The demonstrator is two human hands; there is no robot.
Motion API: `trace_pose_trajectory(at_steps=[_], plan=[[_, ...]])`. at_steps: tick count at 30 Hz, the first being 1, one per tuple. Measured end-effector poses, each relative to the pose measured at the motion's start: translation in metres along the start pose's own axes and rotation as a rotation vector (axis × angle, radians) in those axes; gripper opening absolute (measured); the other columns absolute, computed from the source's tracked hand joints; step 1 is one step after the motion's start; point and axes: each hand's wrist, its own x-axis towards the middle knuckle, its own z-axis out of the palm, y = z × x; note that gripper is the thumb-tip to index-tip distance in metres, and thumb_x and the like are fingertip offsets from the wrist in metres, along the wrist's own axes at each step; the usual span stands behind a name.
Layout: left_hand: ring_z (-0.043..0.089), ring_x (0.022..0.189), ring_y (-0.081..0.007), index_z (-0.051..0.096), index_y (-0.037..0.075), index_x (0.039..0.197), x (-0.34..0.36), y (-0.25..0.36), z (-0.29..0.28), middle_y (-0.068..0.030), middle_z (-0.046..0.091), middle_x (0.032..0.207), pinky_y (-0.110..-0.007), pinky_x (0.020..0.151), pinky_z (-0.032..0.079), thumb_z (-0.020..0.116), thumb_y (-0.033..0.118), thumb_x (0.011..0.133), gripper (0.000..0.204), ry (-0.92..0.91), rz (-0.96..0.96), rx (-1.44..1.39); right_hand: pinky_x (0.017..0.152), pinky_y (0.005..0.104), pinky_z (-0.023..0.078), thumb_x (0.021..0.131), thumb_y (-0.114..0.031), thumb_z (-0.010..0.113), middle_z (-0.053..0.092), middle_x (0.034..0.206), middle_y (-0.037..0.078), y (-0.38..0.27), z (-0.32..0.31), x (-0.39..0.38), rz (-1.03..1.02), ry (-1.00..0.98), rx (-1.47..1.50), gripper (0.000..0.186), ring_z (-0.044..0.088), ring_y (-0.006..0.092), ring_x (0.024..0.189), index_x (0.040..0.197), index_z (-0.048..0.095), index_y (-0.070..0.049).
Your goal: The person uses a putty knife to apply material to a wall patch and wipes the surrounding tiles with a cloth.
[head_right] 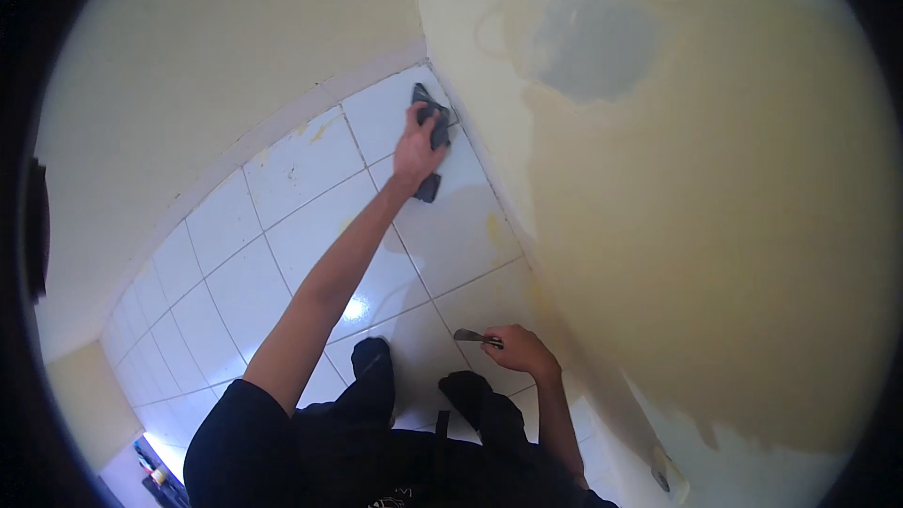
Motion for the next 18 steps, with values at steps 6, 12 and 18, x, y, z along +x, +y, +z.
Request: trace_pose_trajectory(at_steps=[6,12,18], plan=[[0.053,0.128,-0.0348,0.051,0.002,0.141,-0.078,0.025,0.032,-0.0175,0.044,0.149,-0.040,0.106,0.049,0.077,0.011,0.070,0.076,-0.104,0.191,0.012,0.073,0.0404,0.052,0.091,-0.025,0.066,0.070,0.083,0.018,0.006,0.005,-0.004,-0.098,0.002,-0.031,0.025,0.066,0.0307,0.075,0.098,0.070,-0.002],[0.057,0.119,-0.0289,0.050,0.005,0.143,-0.155,0.045,0.016,-0.0088,0.046,0.154,-0.038,0.101,0.051,0.077,0.011,0.062,0.085,-0.606,0.686,-0.045,0.072,0.0369,0.051,0.091,-0.026,0.068,0.070,0.082,0.015,0.017,0.004,-0.006,-0.204,-0.131,0.026,0.028,0.064,0.0236,0.073,0.102,0.071,0.000],[0.057,0.100,-0.0191,0.057,0.009,0.137,-0.223,0.027,-0.007,-0.0024,0.048,0.154,-0.033,0.088,0.052,0.082,0.020,0.059,0.083,-0.700,1.055,0.036,0.067,0.0338,0.049,0.096,-0.029,0.064,0.070,0.079,0.010,-0.032,0.008,-0.005,-0.517,-0.501,0.171,0.029,0.061,0.0163,0.070,0.103,0.072,-0.001]])
